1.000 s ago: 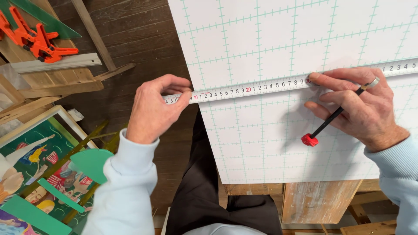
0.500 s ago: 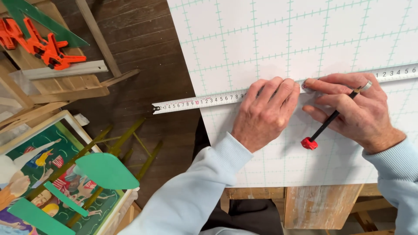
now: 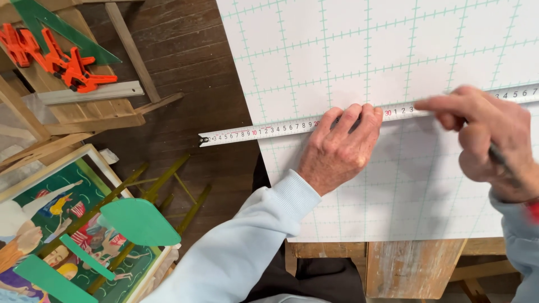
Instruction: Measuring and marking a large sheet of grid paper on a workbench.
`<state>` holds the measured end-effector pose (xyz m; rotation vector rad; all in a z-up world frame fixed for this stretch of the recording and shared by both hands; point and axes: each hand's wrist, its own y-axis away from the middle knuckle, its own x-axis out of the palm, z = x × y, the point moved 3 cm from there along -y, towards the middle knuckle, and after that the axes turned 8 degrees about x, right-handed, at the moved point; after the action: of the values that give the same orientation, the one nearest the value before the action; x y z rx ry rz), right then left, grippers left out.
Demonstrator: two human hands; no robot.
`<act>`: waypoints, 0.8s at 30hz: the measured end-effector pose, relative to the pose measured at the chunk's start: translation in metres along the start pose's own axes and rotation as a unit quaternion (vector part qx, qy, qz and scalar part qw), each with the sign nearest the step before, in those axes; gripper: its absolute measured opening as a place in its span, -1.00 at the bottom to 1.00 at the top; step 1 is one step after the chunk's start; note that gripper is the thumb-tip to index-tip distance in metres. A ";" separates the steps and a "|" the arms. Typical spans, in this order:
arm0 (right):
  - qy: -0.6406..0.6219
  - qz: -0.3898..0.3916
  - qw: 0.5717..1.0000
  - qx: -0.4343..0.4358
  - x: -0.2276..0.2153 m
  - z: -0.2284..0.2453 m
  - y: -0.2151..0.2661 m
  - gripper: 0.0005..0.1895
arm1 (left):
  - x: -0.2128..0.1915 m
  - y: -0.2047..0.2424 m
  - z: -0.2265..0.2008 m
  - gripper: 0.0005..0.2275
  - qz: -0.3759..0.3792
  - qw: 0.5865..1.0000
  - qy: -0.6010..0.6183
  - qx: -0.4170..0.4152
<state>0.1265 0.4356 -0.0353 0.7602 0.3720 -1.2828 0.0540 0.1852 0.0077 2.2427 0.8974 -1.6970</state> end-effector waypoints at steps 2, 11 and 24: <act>0.002 0.031 0.995 0.095 -0.009 0.011 -0.017 -0.49 | 0.001 -0.001 0.000 -0.83 -0.007 1.000 0.002 0.001; -0.010 0.110 0.990 0.088 -0.019 0.053 -0.074 -0.85 | 0.002 0.001 0.000 -0.87 -0.004 1.000 -0.023 0.007; -0.005 0.075 0.995 0.060 -0.018 0.073 -0.075 -0.83 | 0.004 0.003 0.000 -0.83 0.000 1.000 0.000 0.003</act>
<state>0.0394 0.3914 0.0052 0.8660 0.2265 -1.1743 0.0561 0.1842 0.0031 2.2478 0.8929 -1.7021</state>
